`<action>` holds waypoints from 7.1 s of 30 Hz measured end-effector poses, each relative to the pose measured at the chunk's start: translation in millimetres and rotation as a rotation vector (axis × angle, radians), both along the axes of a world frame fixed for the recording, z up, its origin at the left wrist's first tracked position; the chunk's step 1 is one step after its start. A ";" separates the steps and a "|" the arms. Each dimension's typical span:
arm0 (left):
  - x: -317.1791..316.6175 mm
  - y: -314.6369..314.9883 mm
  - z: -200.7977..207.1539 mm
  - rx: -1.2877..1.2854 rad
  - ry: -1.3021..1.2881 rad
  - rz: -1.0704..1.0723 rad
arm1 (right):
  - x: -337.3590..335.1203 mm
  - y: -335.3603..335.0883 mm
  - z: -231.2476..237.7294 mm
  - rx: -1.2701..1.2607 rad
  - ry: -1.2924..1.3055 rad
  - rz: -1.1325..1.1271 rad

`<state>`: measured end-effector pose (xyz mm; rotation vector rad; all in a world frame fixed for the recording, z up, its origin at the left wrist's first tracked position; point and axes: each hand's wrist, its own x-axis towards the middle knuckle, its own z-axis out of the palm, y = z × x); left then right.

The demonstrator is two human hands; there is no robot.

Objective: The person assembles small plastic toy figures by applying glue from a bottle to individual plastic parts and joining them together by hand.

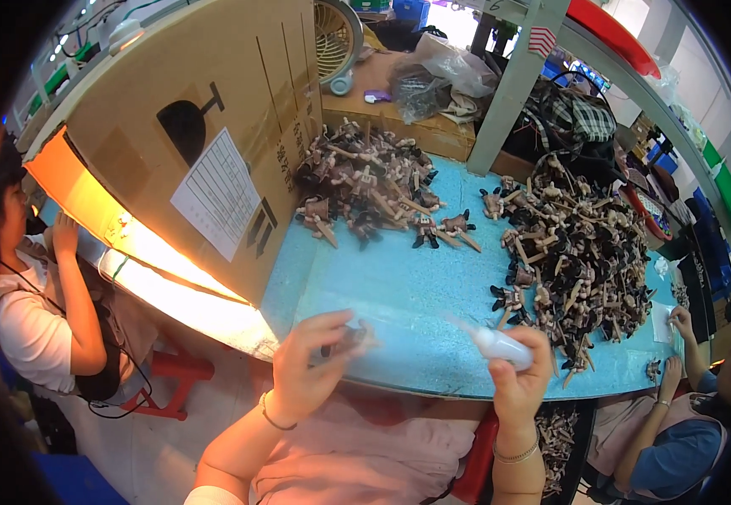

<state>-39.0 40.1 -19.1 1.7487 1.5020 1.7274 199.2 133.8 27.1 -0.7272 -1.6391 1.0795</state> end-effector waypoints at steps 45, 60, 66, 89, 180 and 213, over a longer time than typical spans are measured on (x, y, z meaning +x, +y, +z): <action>11.2 -17.4 42.3 0.224 0.545 0.289 | -1.5 -56.1 46.6 0.619 -0.108 -0.080; 10.7 -21.4 42.4 0.160 0.401 0.198 | 2.5 -55.4 57.8 0.570 -0.046 0.053; 10.1 -21.6 40.6 0.145 0.347 0.173 | -7.5 -59.5 55.7 0.535 0.043 -0.044; 23.1 -25.3 36.2 -0.087 -0.465 -0.161 | -2.9 -59.3 39.7 0.559 -0.024 -0.075; -66.1 -137.3 21.3 0.317 -0.712 0.500 | -332.7 -70.3 -24.2 1.137 -0.909 0.169; 49.1 -20.3 31.3 -0.334 -1.045 -0.697 | -39.8 -5.6 23.6 0.513 -0.104 0.342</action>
